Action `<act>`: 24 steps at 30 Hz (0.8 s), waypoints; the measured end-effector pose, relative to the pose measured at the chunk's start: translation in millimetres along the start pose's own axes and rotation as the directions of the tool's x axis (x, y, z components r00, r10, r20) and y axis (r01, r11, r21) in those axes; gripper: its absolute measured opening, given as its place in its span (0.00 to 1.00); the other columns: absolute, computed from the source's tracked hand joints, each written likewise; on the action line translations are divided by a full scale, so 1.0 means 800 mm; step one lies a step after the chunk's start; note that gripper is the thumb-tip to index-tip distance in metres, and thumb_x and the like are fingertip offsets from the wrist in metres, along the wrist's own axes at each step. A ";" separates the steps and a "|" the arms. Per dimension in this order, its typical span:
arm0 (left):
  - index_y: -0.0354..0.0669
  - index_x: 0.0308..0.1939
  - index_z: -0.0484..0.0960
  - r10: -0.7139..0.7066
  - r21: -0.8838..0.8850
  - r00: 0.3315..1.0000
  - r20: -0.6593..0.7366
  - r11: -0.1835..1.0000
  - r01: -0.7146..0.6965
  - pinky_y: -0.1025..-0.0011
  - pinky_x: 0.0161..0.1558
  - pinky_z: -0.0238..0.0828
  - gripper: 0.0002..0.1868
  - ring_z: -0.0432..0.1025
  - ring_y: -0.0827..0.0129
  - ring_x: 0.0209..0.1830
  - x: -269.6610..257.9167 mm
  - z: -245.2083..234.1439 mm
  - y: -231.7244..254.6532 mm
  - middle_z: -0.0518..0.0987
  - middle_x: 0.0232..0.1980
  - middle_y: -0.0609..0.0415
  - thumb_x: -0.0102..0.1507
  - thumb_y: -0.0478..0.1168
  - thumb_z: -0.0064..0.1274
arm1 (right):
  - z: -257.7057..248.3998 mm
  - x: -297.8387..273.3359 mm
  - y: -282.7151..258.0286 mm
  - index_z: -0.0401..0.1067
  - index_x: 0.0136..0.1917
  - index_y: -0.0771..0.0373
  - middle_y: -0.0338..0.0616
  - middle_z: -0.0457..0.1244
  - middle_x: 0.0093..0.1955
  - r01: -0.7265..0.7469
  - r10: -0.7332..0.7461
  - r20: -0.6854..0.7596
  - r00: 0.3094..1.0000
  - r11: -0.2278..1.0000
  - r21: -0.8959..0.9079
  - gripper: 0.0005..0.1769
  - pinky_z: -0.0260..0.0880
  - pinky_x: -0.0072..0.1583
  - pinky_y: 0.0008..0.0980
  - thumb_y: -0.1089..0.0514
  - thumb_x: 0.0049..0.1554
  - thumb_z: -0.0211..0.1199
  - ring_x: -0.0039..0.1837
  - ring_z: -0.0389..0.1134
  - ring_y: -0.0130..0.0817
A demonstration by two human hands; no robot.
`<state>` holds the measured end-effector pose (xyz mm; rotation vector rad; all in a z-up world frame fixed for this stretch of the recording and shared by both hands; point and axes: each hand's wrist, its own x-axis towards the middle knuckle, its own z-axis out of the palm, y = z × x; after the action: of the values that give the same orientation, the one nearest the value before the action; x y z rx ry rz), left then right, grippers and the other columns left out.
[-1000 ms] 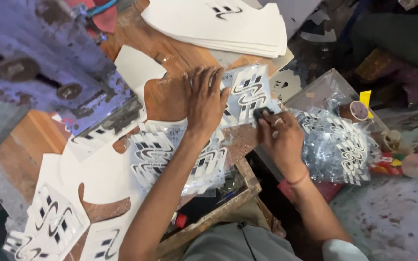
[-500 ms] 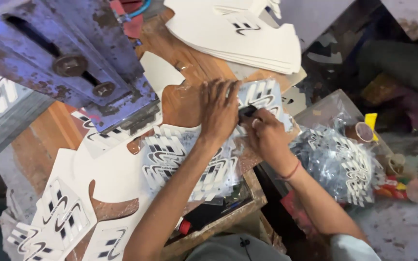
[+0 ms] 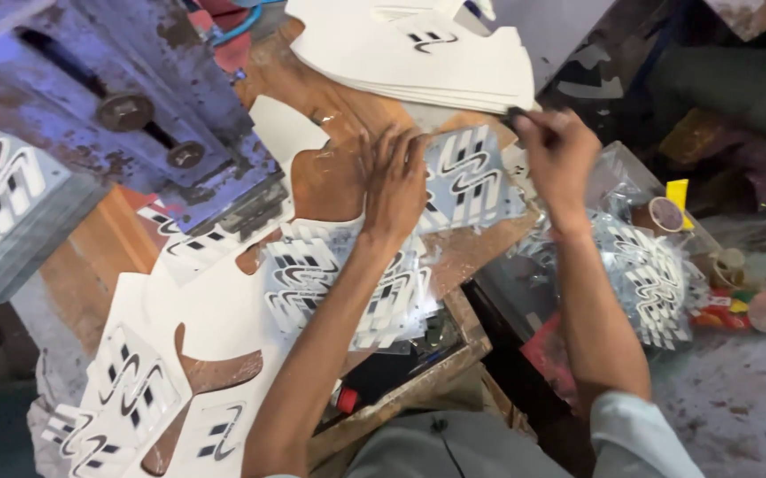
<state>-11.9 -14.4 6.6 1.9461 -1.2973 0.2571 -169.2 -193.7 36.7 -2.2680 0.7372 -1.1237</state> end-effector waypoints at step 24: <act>0.31 0.68 0.69 -0.107 0.200 0.994 0.005 0.974 0.104 0.39 0.68 0.50 0.36 0.57 0.41 0.70 -0.006 -0.010 0.001 0.67 0.68 0.36 0.64 0.52 0.58 | -0.001 -0.059 -0.031 0.79 0.52 0.67 0.51 0.64 0.43 0.147 -0.132 0.157 0.979 0.985 -0.091 0.08 0.65 0.41 0.36 0.62 0.61 0.70 0.40 0.67 0.41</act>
<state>-13.0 -5.9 9.8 2.1828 -1.2118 0.3306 -187.8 -144.9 26.7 -2.4931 0.5959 -0.9817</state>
